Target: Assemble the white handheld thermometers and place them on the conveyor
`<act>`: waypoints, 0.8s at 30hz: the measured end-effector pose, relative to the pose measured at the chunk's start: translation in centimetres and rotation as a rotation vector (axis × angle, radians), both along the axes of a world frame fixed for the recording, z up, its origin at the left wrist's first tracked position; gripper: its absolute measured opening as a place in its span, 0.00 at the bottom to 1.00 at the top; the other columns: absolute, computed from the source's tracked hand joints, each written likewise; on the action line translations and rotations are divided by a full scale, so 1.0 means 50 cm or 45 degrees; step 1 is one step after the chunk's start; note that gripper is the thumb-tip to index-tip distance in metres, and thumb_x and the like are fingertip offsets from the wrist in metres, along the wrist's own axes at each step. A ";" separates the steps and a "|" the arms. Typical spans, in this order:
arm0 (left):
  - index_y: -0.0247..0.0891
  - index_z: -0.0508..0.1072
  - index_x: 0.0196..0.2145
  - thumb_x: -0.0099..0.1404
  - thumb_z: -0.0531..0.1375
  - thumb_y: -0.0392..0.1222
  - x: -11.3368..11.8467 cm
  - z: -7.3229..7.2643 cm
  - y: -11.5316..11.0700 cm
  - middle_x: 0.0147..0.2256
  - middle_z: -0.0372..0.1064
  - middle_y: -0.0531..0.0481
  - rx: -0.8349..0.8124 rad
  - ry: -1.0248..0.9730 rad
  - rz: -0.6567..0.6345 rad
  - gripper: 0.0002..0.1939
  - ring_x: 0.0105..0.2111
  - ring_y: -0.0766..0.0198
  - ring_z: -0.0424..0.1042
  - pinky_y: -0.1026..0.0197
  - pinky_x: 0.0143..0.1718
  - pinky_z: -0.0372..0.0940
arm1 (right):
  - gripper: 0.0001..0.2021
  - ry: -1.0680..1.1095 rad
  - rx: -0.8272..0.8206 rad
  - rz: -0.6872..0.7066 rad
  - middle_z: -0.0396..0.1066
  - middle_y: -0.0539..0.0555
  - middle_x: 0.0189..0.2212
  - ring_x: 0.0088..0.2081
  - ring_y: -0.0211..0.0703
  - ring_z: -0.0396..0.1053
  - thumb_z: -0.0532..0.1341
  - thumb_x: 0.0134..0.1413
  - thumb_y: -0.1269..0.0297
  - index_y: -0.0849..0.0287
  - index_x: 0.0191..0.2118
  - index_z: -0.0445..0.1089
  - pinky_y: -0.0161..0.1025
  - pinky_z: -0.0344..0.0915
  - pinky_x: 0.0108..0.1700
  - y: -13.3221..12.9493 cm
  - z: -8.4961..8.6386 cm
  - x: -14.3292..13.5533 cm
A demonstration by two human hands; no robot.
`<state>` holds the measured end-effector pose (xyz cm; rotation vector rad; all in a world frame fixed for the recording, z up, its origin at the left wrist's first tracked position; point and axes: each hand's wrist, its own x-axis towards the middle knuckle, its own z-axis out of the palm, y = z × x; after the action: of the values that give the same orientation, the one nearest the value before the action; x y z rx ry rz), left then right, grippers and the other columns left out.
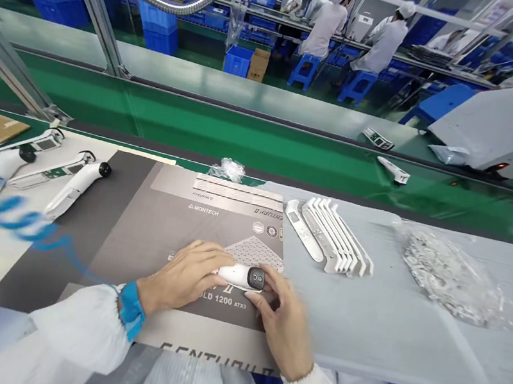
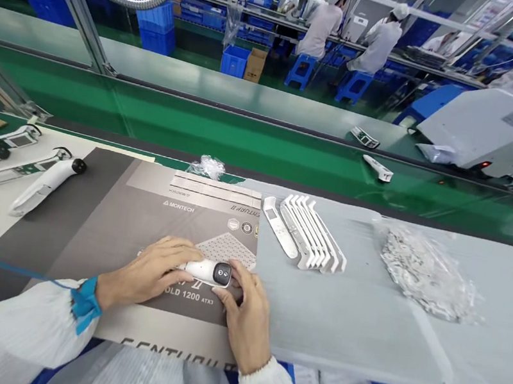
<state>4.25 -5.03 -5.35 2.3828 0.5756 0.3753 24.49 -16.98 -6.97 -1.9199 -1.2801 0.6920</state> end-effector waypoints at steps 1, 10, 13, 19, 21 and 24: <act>0.41 0.68 0.54 0.72 0.54 0.43 -0.001 -0.001 0.000 0.52 0.71 0.47 0.000 -0.003 0.007 0.14 0.53 0.58 0.66 0.55 0.53 0.58 | 0.22 -0.006 -0.001 -0.007 0.73 0.55 0.43 0.45 0.50 0.70 0.63 0.55 0.56 0.52 0.55 0.68 0.49 0.66 0.51 0.001 0.000 -0.001; 0.40 0.62 0.60 0.74 0.51 0.43 0.018 -0.017 -0.002 0.55 0.67 0.43 0.175 0.086 -0.077 0.19 0.57 0.52 0.63 0.50 0.53 0.58 | 0.22 0.331 0.055 -0.176 0.73 0.55 0.47 0.49 0.52 0.69 0.67 0.49 0.55 0.52 0.51 0.71 0.52 0.62 0.56 0.008 0.009 -0.013; 0.41 0.60 0.61 0.76 0.43 0.45 0.026 0.006 -0.034 0.54 0.68 0.42 -0.025 0.066 0.006 0.20 0.50 0.54 0.69 0.53 0.47 0.63 | 0.22 0.901 0.125 -0.301 0.74 0.56 0.45 0.50 0.52 0.70 0.60 0.55 0.44 0.54 0.49 0.70 0.51 0.64 0.55 0.032 0.039 -0.046; 0.36 0.66 0.57 0.70 0.49 0.60 0.021 0.027 -0.084 0.37 0.75 0.38 -0.026 0.383 0.142 0.29 0.35 0.45 0.75 0.48 0.39 0.65 | 0.23 1.745 0.042 -0.507 0.49 0.45 0.11 0.23 0.46 0.65 0.54 0.53 0.38 0.51 0.20 0.59 0.47 0.70 0.34 0.100 0.061 -0.114; 0.36 0.70 0.52 0.70 0.49 0.59 0.004 0.029 -0.068 0.34 0.75 0.39 -0.029 0.436 0.191 0.26 0.34 0.45 0.76 0.48 0.39 0.65 | 0.22 1.848 0.036 -0.421 0.55 0.46 0.14 0.27 0.46 0.67 0.55 0.54 0.39 0.52 0.23 0.62 0.47 0.70 0.37 0.106 0.059 -0.125; 0.35 0.71 0.45 0.73 0.46 0.56 -0.019 0.039 -0.043 0.36 0.74 0.38 -0.057 0.444 0.380 0.23 0.38 0.45 0.75 0.49 0.39 0.65 | 0.19 1.910 0.034 -0.193 0.72 0.52 0.32 0.43 0.48 0.71 0.57 0.57 0.41 0.53 0.35 0.70 0.47 0.69 0.47 0.103 0.061 -0.133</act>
<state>3.32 -7.20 -3.39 2.3354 1.0940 0.0682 17.87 -11.81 -3.92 -0.8932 -0.1602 1.5403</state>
